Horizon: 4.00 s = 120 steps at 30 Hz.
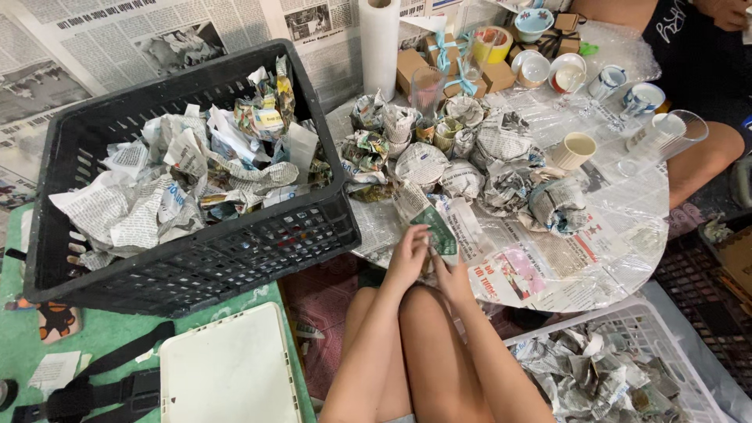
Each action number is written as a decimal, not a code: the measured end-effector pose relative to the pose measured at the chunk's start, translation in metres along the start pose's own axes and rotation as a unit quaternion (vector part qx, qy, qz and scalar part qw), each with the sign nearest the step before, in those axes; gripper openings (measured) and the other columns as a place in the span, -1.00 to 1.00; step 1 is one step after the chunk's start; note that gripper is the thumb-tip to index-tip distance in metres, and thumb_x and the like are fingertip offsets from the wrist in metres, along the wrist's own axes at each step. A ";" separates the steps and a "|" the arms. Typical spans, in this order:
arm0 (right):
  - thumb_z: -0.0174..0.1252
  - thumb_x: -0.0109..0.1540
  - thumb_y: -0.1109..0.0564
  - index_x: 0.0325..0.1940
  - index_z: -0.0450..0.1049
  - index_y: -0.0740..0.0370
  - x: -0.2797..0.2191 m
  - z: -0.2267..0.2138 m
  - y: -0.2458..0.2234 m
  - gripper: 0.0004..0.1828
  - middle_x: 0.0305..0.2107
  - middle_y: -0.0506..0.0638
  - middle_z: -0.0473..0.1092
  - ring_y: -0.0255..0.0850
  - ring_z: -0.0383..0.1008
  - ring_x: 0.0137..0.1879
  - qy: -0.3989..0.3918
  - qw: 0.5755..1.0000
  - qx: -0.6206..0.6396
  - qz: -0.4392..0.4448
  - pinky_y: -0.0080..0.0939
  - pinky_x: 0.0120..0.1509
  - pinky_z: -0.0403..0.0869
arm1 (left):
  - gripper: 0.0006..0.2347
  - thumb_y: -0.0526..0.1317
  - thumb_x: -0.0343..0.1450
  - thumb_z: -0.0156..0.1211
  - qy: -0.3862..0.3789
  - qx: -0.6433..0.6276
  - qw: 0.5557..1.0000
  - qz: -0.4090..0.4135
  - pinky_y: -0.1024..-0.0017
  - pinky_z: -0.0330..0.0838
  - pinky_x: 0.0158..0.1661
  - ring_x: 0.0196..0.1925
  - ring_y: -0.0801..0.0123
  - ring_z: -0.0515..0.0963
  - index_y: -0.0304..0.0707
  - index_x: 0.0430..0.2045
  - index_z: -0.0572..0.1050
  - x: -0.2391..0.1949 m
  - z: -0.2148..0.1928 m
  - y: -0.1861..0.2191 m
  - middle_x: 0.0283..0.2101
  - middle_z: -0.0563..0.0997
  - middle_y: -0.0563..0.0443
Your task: The person wraps small ceramic cups and bowls with newspaper sheets. They fold the paper around each item, tuck the edges, and place the wrapped items into a white basket. The person repeats this process for multiple items.
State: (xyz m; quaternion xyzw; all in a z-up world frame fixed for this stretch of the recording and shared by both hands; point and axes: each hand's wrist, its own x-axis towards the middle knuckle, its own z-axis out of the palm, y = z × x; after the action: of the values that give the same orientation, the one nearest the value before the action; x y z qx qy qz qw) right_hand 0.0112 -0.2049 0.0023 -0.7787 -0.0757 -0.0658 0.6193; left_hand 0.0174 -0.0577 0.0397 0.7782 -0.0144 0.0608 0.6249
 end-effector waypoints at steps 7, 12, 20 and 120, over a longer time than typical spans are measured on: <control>0.25 0.24 0.09 0.36 0.16 0.47 -0.001 -0.005 -0.014 -0.29 -0.03 0.32 0.30 0.05 0.30 0.07 0.151 0.987 -0.057 -0.010 0.08 0.17 0.25 | -0.62 -0.16 0.35 0.22 0.000 0.351 0.926 0.137 -0.09 0.18 0.26 0.40 -0.04 0.23 -0.12 0.08 0.46 0.000 0.002 0.016 0.30 0.34 -0.14; 0.34 0.14 0.10 0.21 0.33 0.35 -0.003 -0.021 -0.045 -0.38 0.06 0.30 0.35 0.21 0.30 0.22 0.125 0.899 -0.394 -0.145 0.17 0.35 0.24 | -0.61 -0.09 0.39 0.20 -0.061 0.410 0.904 0.108 -0.15 0.16 0.21 0.37 -0.10 0.23 -0.05 0.12 0.46 0.017 0.007 0.017 0.32 0.30 -0.17; 0.42 -0.07 0.11 0.27 0.26 0.50 0.004 0.010 -0.040 -0.10 0.04 0.37 0.37 0.26 0.39 0.11 -0.029 0.916 -0.394 -0.067 0.11 0.11 0.42 | -0.68 -0.08 0.42 0.18 -0.006 0.328 0.943 0.060 -0.07 0.30 0.10 0.25 -0.12 0.35 -0.07 0.05 0.48 0.015 -0.001 0.001 0.20 0.42 -0.17; 0.40 -0.01 0.10 0.08 0.40 0.23 0.013 -0.041 -0.051 -0.39 0.12 0.03 0.39 0.05 0.35 0.28 -0.070 0.885 -0.409 -0.209 0.06 0.26 0.37 | -0.58 -0.26 0.31 0.41 0.170 0.147 0.974 -0.005 0.16 0.46 -0.03 -0.03 -0.06 0.57 -0.37 0.04 0.47 0.083 0.029 -0.127 -0.07 0.58 -0.28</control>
State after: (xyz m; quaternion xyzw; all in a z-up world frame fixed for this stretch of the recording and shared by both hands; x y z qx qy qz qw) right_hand 0.0132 -0.2331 0.0628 -0.9316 -0.2465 -0.1639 0.2107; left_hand 0.1143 -0.0540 -0.0800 0.8398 0.1051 0.1911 0.4971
